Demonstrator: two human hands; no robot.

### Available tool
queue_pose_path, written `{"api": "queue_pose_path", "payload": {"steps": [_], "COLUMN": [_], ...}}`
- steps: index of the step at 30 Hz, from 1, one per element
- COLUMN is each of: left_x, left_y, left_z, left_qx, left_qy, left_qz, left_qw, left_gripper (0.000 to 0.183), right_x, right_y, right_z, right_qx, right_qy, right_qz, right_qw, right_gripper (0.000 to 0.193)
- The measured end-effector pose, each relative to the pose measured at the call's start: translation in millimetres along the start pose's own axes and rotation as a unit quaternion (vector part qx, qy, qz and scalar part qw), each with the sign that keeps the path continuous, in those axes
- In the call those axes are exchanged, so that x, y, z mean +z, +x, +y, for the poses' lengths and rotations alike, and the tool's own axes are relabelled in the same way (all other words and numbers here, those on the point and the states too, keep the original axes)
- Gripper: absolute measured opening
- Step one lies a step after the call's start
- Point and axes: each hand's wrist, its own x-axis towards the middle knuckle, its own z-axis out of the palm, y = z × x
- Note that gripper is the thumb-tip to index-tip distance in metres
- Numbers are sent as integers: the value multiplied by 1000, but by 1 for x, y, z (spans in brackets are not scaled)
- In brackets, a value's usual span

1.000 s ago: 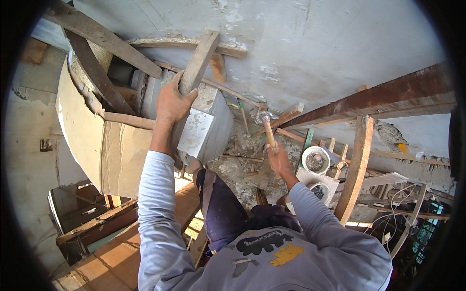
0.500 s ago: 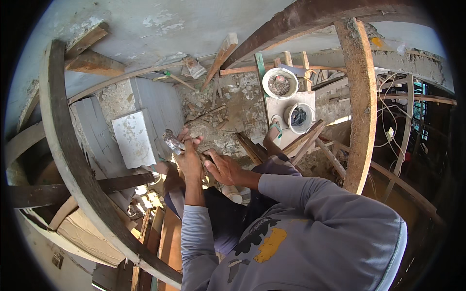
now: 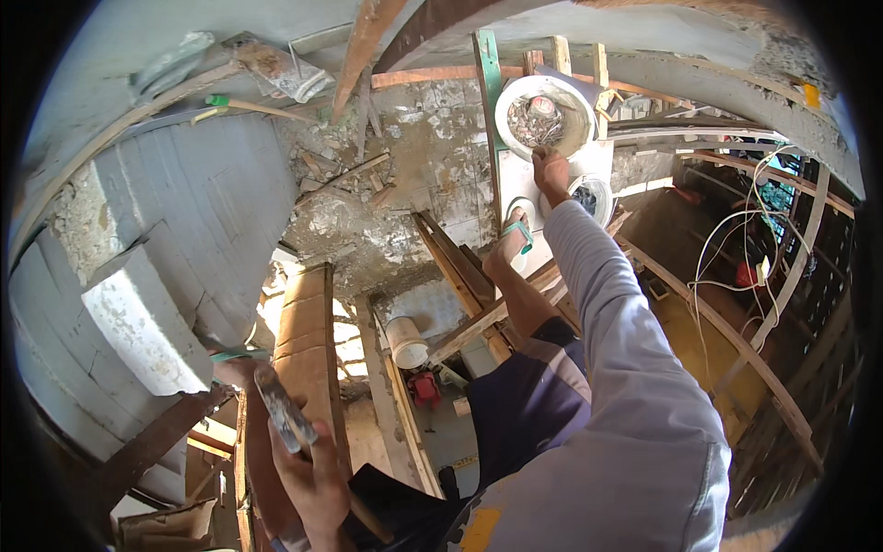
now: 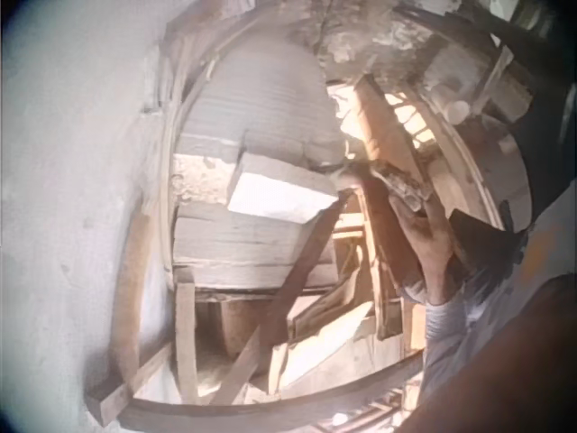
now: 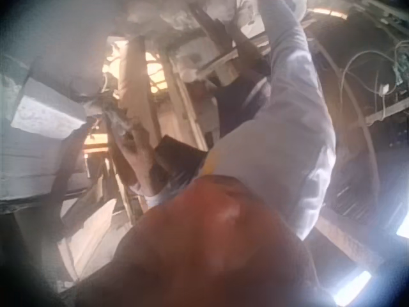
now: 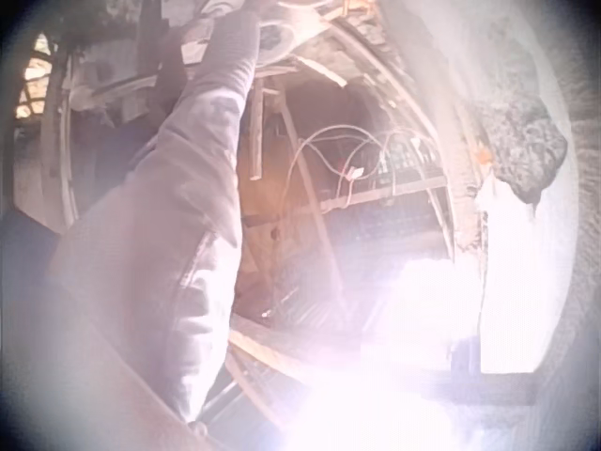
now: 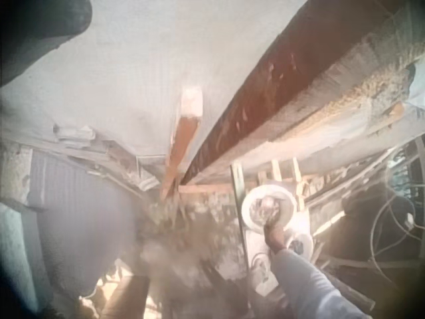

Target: The person is assembling a wooden frame structure by hand. They position wooden planks, pick up nails from a bucket, and hammer them into place to join the pieces together.

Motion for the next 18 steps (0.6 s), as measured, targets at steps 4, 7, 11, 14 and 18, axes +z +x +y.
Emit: {"api": "queue_pose_path", "payload": {"steps": [4,7,11,14,18], "left_x": [9,26,66,60,58], "left_y": [-1,21,25,19,30], "left_z": [-13,-17,5,-2,-6], "left_qx": [-19,33,16,-68,-328], "left_qy": [221,393,388,374,-63], "left_qz": [41,10,-15,-27,77], "left_qw": [974,919,921,924,940], "left_gripper": [68,71,56,51,45], "right_x": [41,69,72,77,93], "right_y": [58,80,86,93,105], "right_z": [47,75,76,79,91], "right_qx": [31,-6,68,107,67], "right_qy": [-51,-189,-146,-173,-238], "right_qz": [-52,-44,-107,-138,-102], "right_qw": [997,981,981,969,964], "right_gripper": [18,17,31,52,35]}}
